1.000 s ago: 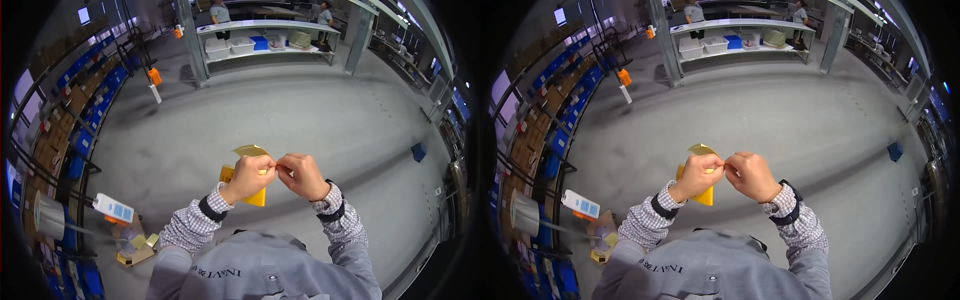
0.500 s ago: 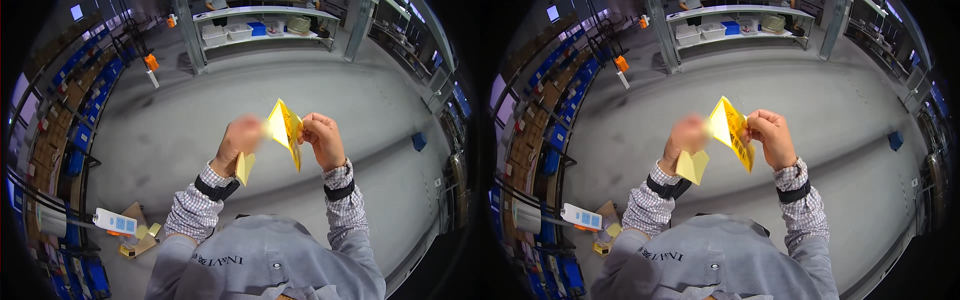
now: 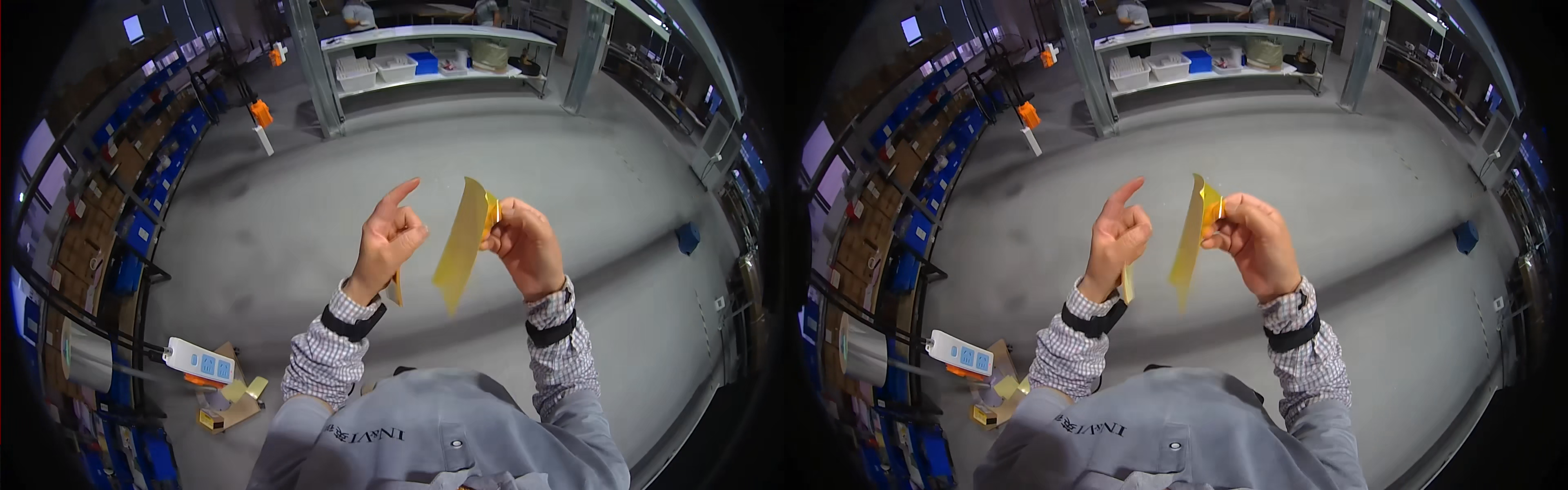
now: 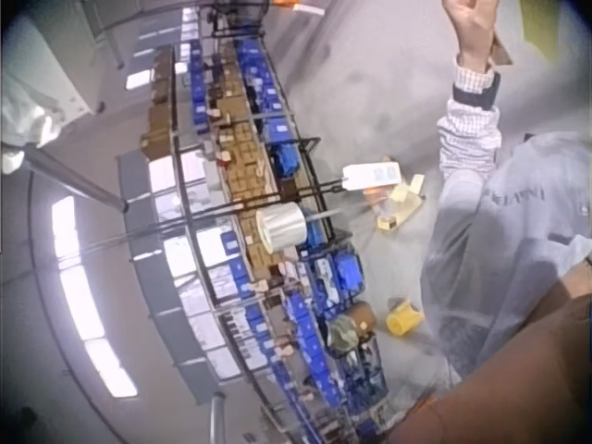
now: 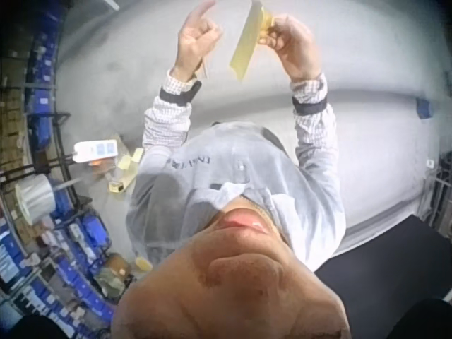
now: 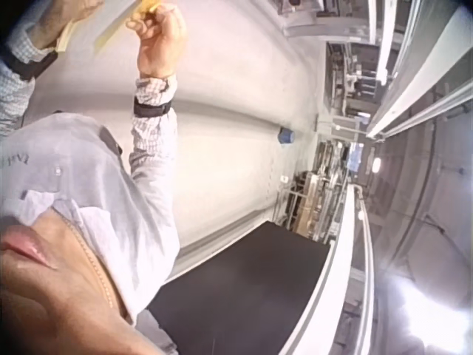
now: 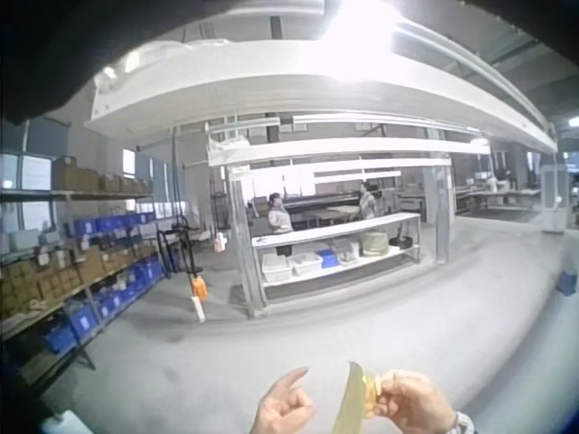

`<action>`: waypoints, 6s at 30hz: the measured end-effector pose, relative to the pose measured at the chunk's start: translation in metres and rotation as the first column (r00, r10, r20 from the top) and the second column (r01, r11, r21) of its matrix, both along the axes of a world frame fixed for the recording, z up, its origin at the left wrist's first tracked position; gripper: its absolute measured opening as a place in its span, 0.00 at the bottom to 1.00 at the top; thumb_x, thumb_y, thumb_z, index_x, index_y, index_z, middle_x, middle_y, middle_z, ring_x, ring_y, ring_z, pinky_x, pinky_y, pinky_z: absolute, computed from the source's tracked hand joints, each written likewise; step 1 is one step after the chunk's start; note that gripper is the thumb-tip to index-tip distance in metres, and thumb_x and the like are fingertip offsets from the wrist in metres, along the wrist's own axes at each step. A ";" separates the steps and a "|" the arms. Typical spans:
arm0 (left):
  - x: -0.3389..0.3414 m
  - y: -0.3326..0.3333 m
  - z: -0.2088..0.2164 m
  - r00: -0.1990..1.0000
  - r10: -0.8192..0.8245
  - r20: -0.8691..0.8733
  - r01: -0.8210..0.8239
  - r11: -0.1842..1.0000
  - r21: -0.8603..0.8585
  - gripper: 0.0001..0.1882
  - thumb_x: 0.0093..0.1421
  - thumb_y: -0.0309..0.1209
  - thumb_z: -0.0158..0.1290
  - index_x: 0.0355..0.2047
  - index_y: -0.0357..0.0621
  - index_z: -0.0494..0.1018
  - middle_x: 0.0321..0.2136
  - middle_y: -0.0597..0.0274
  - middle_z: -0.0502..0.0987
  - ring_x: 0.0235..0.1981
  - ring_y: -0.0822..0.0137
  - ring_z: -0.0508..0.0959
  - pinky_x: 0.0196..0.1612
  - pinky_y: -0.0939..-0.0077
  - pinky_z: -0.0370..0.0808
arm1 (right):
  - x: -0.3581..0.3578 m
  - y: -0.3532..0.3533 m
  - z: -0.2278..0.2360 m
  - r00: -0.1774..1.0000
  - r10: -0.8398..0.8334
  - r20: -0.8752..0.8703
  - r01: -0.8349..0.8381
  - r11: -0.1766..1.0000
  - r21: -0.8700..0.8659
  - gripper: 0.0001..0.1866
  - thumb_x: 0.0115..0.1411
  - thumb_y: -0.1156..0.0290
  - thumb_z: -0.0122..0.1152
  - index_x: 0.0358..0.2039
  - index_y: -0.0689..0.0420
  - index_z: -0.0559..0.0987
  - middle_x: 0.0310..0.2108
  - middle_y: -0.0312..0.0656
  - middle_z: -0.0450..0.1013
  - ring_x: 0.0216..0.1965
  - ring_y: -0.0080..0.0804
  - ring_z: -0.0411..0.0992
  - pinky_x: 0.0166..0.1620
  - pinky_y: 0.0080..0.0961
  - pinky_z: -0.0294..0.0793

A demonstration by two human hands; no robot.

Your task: The person repeatedly peels yellow adhesive labels from a stack and applies them to the underside of a white overhead fixture. They handle the labels one at a time, smoothing them onto the surface, and continue this process throughout the clip.

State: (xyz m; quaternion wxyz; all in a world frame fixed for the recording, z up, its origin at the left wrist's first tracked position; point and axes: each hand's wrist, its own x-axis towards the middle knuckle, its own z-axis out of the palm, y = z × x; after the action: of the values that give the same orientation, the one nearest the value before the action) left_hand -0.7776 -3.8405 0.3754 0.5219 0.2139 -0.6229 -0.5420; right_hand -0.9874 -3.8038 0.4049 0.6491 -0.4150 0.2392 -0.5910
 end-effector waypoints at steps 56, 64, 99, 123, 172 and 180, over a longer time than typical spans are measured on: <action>0.147 -0.077 0.061 0.897 0.430 -0.104 -0.442 0.865 -0.236 0.12 0.63 0.35 0.43 0.33 0.38 0.70 0.17 0.69 0.68 0.18 0.79 0.64 0.22 0.86 0.60 | -0.024 -0.101 0.178 0.694 -0.714 -0.093 0.383 0.475 -0.793 0.13 0.51 0.81 0.62 0.39 0.65 0.76 0.32 0.41 0.76 0.33 0.22 0.74 0.37 0.15 0.73; 0.033 -0.073 0.082 0.809 0.558 0.187 -0.402 0.755 -0.518 0.31 0.50 0.42 0.59 0.50 0.37 0.65 0.09 0.68 0.66 0.12 0.77 0.67 0.19 0.81 0.63 | 0.038 -0.149 0.199 0.259 -0.962 0.090 0.167 -0.048 -0.985 0.11 0.47 0.80 0.63 0.34 0.61 0.79 0.29 0.43 0.77 0.29 0.27 0.77 0.34 0.18 0.75; 0.116 -0.037 0.147 0.356 0.867 -0.349 -0.716 0.012 -0.698 0.13 0.62 0.34 0.46 0.33 0.37 0.75 0.09 0.56 0.67 0.09 0.67 0.70 0.14 0.75 0.61 | 0.104 -0.112 0.184 0.988 -0.154 -0.022 0.054 0.474 -0.879 0.08 0.49 0.79 0.64 0.32 0.59 0.80 0.47 0.45 0.69 0.48 0.32 0.67 0.48 0.26 0.70; 0.207 -0.172 0.310 0.442 0.660 -0.608 -0.662 -0.217 -0.717 0.12 0.57 0.35 0.53 0.33 0.40 0.78 0.18 0.56 0.77 0.16 0.65 0.76 0.19 0.76 0.69 | 0.208 -0.230 0.296 0.574 -0.435 0.693 0.577 -0.386 -0.720 0.08 0.50 0.84 0.62 0.32 0.64 0.76 0.32 0.39 0.72 0.31 0.20 0.70 0.34 0.15 0.71; 0.188 -0.177 0.341 0.404 0.545 -0.734 -0.745 -0.270 -0.611 0.16 0.58 0.41 0.52 0.25 0.39 0.75 0.14 0.60 0.74 0.14 0.68 0.74 0.18 0.77 0.66 | 0.206 -0.227 0.316 0.275 -0.433 0.858 0.509 -0.692 -0.512 0.09 0.49 0.84 0.62 0.33 0.64 0.75 0.28 0.39 0.74 0.30 0.22 0.71 0.35 0.18 0.73; 0.222 -0.182 0.339 0.271 0.763 -0.587 -0.771 -0.193 -0.607 0.26 0.53 0.51 0.54 0.16 0.39 0.70 0.12 0.62 0.71 0.14 0.69 0.71 0.21 0.77 0.65 | 0.184 -0.235 0.308 0.188 -0.459 0.868 0.606 -0.641 -0.471 0.11 0.48 0.83 0.65 0.26 0.62 0.69 0.23 0.37 0.70 0.22 0.18 0.69 0.29 0.16 0.70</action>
State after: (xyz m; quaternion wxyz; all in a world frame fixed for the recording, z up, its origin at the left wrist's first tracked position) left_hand -0.5554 -4.0229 0.7147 0.7644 0.2584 -0.5254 0.2699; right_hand -0.8036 -4.0385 0.7133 -0.3574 -0.4087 -0.0551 -0.8380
